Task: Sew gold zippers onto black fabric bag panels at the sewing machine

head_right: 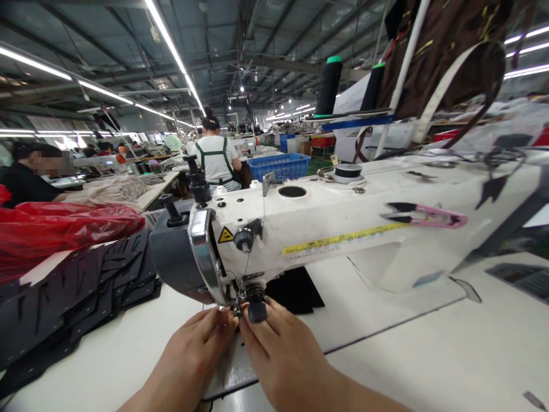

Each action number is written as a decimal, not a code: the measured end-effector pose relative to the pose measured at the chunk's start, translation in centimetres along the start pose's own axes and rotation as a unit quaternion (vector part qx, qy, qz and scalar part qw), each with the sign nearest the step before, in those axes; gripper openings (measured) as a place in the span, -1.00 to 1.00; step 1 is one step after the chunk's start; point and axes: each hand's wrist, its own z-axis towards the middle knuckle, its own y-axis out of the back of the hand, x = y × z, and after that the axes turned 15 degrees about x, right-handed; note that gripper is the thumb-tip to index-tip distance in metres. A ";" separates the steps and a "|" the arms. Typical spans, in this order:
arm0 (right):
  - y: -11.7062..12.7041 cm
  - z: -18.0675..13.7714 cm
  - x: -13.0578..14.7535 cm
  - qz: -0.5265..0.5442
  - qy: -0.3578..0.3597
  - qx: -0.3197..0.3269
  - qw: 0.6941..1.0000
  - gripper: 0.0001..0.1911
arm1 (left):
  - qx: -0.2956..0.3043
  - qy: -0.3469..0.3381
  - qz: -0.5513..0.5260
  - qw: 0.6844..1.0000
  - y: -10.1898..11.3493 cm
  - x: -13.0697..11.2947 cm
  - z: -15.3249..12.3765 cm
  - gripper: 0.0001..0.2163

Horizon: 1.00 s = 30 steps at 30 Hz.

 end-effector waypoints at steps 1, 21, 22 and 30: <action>-0.4 0.0 -0.1 0.014 -0.007 0.010 1.000 -0.63 | -0.001 -0.001 0.001 1.000 0.0 0.0 0.0 -0.82; -1.6 0.7 -0.8 0.131 -0.025 0.093 0.987 -0.69 | -0.015 -0.009 0.025 1.000 0.7 0.3 0.2 -0.91; -1.5 0.8 -0.8 0.134 -0.025 0.093 0.986 -0.69 | -0.017 -0.009 0.023 1.000 0.7 0.3 0.1 -0.91; -1.4 1.1 -1.0 0.133 -0.046 0.097 0.985 -0.64 | -0.014 0.000 0.013 1.000 0.8 0.0 0.4 -0.91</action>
